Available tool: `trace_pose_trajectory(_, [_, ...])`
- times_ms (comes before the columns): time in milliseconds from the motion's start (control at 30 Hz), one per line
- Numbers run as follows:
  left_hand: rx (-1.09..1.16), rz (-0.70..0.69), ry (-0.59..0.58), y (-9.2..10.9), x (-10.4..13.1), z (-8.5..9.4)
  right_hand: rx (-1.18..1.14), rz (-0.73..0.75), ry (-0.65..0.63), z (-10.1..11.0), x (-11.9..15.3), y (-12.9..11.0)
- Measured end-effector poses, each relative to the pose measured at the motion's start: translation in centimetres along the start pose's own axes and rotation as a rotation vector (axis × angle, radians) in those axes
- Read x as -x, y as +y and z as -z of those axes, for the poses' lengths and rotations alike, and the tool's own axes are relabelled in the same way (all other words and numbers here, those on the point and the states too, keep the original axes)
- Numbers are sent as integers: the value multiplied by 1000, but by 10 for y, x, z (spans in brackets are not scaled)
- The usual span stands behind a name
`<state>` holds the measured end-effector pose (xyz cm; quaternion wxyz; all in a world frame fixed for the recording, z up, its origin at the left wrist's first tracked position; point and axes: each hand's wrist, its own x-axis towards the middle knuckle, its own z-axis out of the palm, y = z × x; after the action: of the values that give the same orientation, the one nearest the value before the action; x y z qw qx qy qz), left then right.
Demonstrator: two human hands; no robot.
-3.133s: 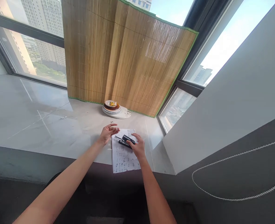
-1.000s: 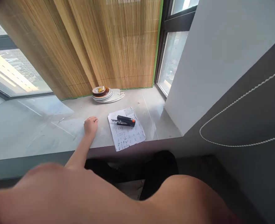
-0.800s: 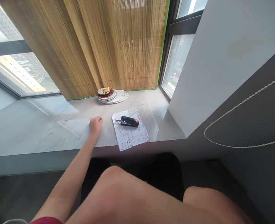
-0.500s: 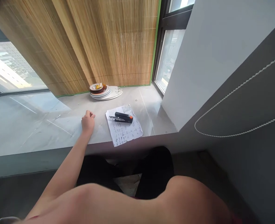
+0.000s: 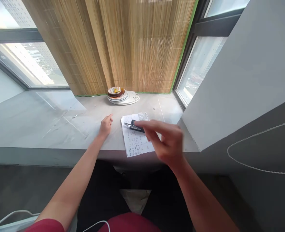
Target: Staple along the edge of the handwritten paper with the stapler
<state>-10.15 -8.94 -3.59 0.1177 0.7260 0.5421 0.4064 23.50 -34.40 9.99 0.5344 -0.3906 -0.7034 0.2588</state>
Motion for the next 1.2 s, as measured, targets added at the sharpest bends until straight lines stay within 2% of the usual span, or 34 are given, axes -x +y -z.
trace_pose_trajectory(33, [44, 0, 13, 2, 1, -1, 95, 4, 54, -13, -31, 34])
trace_pose_trajectory(67, [95, 8, 29, 4, 2, -2, 187, -27, 55, -27, -60, 66])
trace_pose_trajectory(133, [216, 43, 44, 12, 5, -6, 326, -72, -50, -50, -98, 124])
trace_pose_trajectory(200, [343, 66, 5, 22, 9, -10, 403, -136, -113, -64, -107, 163])
trace_pose_trajectory(267, [433, 61, -44, 30, 12, -15, 399, -174, -157, -72, -97, 184])
trace_pose_trajectory(400, [446, -16, -64, 40, 9, -27, 409, -201, -123, -79, -77, 191])
trace_pose_trajectory(500, [413, -84, -52, 43, 2, -36, 458, -215, -81, -85, -76, 188])
trace_pose_trajectory(667, [427, -197, -152, 42, -3, -41, 467, -225, -67, -87, -78, 186])
trace_pose_trajectory(800, [349, -155, -153, 42, 1, -34, 447, -222, -75, -85, -77, 185])
trace_pose_trajectory(900, [336, -131, -213, 44, 3, -31, 437, -230, -87, -85, -77, 185])
trace_pose_trajectory(1067, [334, -66, -241, 42, -1, -32, 429, -224, -87, -85, -77, 187])
trace_pose_trajectory(1200, [300, -48, -314, 42, -4, -32, 431, -222, -74, -86, -75, 187])
